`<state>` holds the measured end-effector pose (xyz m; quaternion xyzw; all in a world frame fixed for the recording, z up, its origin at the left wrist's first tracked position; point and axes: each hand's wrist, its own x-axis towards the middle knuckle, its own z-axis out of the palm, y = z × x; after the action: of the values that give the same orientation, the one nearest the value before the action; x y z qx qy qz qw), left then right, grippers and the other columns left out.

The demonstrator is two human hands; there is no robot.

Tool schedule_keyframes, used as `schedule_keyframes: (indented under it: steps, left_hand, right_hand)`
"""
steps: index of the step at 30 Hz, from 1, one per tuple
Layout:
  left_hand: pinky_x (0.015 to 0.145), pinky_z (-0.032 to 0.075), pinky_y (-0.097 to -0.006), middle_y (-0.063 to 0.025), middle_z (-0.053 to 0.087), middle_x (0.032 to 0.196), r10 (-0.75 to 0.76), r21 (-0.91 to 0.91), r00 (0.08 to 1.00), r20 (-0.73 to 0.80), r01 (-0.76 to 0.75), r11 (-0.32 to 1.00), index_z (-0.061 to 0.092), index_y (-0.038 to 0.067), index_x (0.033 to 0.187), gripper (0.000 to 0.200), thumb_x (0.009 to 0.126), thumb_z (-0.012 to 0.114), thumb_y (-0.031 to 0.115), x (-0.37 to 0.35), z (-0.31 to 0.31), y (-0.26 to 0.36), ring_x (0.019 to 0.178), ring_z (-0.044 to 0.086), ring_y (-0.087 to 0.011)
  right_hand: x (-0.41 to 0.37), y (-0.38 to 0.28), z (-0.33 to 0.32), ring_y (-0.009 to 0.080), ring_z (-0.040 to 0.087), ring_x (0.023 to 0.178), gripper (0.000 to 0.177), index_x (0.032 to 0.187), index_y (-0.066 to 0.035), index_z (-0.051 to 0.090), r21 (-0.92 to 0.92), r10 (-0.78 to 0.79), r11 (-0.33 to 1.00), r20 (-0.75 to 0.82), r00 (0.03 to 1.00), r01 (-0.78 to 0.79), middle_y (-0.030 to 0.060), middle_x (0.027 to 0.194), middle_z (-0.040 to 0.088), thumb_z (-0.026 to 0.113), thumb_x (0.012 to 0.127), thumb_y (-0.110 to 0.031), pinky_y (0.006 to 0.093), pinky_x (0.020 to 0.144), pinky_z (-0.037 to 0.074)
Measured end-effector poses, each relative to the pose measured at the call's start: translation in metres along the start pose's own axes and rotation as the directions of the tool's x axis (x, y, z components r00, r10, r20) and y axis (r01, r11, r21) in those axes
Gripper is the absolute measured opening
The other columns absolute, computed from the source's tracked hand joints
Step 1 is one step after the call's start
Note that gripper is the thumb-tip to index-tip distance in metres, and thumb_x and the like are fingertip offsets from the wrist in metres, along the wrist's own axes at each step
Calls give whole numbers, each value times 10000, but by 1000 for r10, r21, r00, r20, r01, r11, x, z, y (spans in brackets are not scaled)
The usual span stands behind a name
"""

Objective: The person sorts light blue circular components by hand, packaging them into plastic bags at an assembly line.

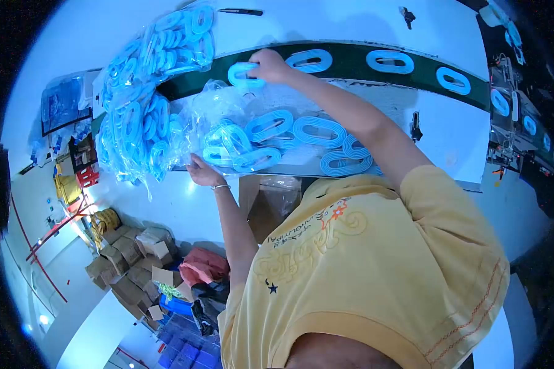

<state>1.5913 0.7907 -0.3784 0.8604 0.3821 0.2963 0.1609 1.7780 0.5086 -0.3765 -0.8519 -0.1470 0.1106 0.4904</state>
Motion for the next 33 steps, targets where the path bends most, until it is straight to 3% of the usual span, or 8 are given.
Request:
schedule_keyframes:
  steps: [4, 8, 10, 12, 13, 29, 31, 33]
  left_hand:
    - [532, 417, -373, -150, 563, 596, 12, -28, 1000, 17, -12, 1000, 477, -10, 671, 455, 899, 505, 383, 0, 2, 3, 498, 486, -275]
    - [540, 419, -373, -155, 568, 603, -61, -48, 998, 31, 63, 997, 481, -16, 671, 464, 893, 514, 390, 0, 7, -6, 505, 496, -289]
    - [537, 418, -373, -153, 566, 598, -28, -18, 1000, 12, 28, 999, 482, -17, 671, 463, 890, 519, 389, -1, 7, -9, 502, 492, -286]
    - [530, 416, -373, -150, 560, 590, 63, 28, 997, -42, -62, 998, 485, -18, 671, 461, 885, 530, 388, 1, 8, -4, 496, 484, -279]
    - [527, 415, -373, -149, 558, 586, 119, 53, 991, -63, -116, 992, 486, -19, 671, 460, 882, 535, 387, 2, 6, -5, 492, 479, -276]
    - [490, 397, -371, -132, 533, 553, 95, -52, 994, -45, -97, 994, 491, -9, 676, 447, 883, 531, 386, 0, 10, -6, 452, 428, -262]
    - [491, 397, -371, -130, 536, 559, 63, 2, 998, -13, -63, 998, 491, -8, 678, 440, 882, 533, 379, 0, 16, -12, 456, 430, -259]
    - [491, 398, -371, -129, 540, 565, 27, 62, 1000, 4, -27, 998, 490, -7, 679, 433, 882, 536, 373, 4, 15, -20, 461, 432, -257]
  right_hand:
    - [27, 18, 22, 282, 556, 694, 252, 940, 22, 611, 53, 12, 999, -166, 986, -3, 140, 843, 628, 625, 738, -129, 343, 672, 444]
    - [-18, 4, -14, 286, 578, 894, 240, 947, -26, 595, -549, -234, 832, -228, 945, 74, 117, 1059, 595, 612, 747, -158, 379, 762, 460]
    - [-70, 28, -50, 320, 551, 903, 366, 1047, -60, 585, -732, -240, 678, -297, 924, -59, 114, 1110, 540, 623, 744, -262, 395, 776, 463]
    - [-109, 27, -96, 342, 518, 940, 412, 1098, -69, 581, -725, 245, 582, -275, 930, -368, 130, 1142, 522, 637, 750, -283, 401, 814, 450]
    - [-128, 39, -103, 349, 492, 965, 450, 1124, -54, 570, -678, 271, 588, -350, 897, -442, 152, 1213, 483, 661, 749, -285, 400, 851, 432]
    - [-145, 45, -100, 298, 480, 1002, 397, 1104, -51, 576, -588, -230, 806, -408, 883, -62, 114, 1217, 482, 680, 750, -200, 372, 880, 415]
    - [-135, 16, -75, 279, 463, 1076, 443, 1147, -69, 547, -374, -269, 908, -180, 946, 188, 97, 1228, 484, 677, 737, -179, 358, 909, 397]
    - [-132, -16, -48, 283, 455, 1085, 479, 1182, -80, 523, -219, -214, 952, 25, 977, 214, 94, 1239, 478, 671, 736, -171, 358, 912, 394]
